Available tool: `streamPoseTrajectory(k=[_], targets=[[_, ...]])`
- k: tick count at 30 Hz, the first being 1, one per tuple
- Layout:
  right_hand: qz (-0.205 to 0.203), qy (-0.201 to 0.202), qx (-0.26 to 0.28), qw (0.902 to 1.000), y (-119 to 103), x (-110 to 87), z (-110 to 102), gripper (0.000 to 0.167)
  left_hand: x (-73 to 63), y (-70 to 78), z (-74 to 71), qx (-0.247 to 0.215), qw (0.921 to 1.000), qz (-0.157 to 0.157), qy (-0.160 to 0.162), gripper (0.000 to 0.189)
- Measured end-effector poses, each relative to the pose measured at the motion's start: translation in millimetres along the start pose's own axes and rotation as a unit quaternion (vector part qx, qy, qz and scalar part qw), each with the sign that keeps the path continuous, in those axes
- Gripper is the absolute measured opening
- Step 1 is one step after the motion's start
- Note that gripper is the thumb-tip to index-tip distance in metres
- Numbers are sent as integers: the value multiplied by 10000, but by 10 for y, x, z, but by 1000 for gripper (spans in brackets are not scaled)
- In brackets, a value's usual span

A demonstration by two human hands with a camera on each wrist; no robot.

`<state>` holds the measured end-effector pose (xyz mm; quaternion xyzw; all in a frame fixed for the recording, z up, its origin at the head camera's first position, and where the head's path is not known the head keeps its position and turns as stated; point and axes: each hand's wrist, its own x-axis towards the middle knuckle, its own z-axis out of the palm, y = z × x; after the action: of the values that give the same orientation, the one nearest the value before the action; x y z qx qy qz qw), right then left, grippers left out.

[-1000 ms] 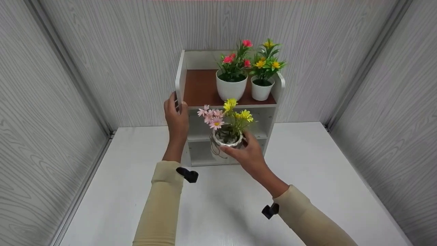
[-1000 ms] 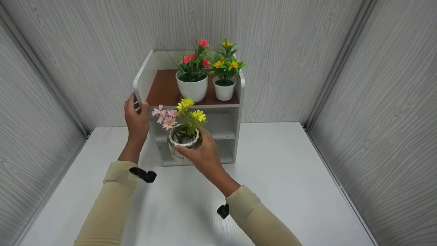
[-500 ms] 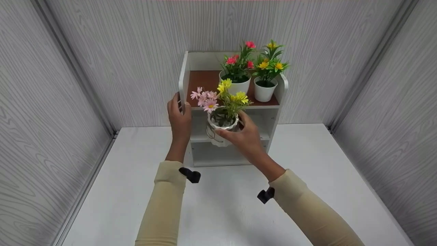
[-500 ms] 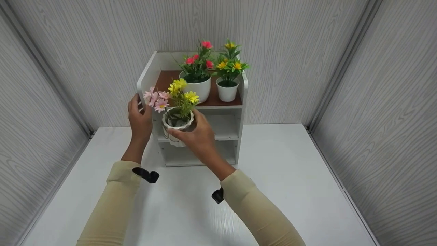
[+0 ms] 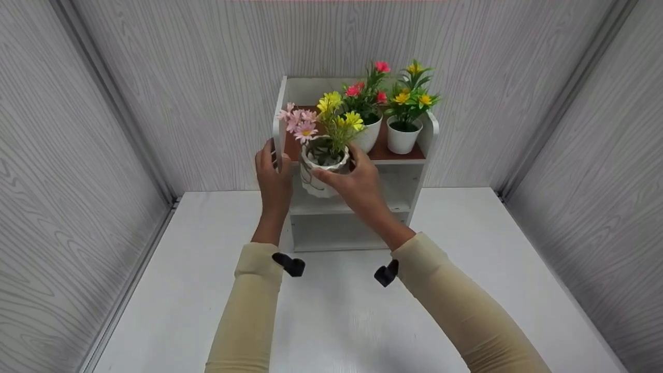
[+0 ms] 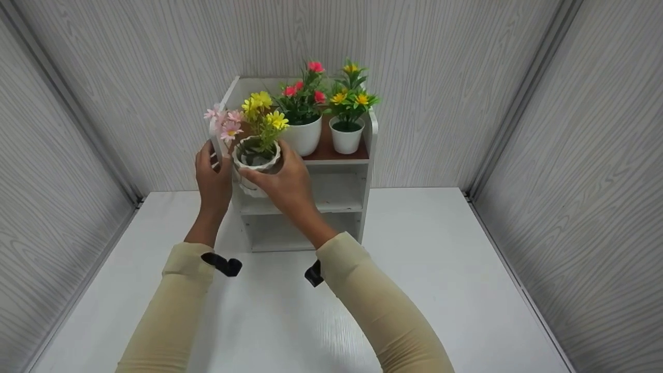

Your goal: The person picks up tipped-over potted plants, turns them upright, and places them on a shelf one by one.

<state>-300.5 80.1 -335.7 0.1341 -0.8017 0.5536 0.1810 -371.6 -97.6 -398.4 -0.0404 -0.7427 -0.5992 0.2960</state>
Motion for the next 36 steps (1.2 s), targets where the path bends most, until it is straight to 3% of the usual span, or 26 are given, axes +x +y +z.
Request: streamPoseTrajectory(k=[4,10,12,16,22,36], targets=[[-118,24,184,9998,-28,77,51,84,5,-12,12,-7,9999,98,52,67],[-50,181,262,9995,-75,166,96,87,-7,-28,18,-93,9994,311,72,105],[-24,203,252,9995,-81,198,118,87,-8,-35,16,-85,9991,414,94,110],[-25,226,211,9995,-79,254,172,85,-10,-45,14,-21,9981,611,95,100],[-33,287,275,9992,-107,328,243,87,-1,-25,19,175,9982,573,99,51],[235,266,170,9992,-139,475,327,91,2,-8,24,88,9997,239,66,48]])
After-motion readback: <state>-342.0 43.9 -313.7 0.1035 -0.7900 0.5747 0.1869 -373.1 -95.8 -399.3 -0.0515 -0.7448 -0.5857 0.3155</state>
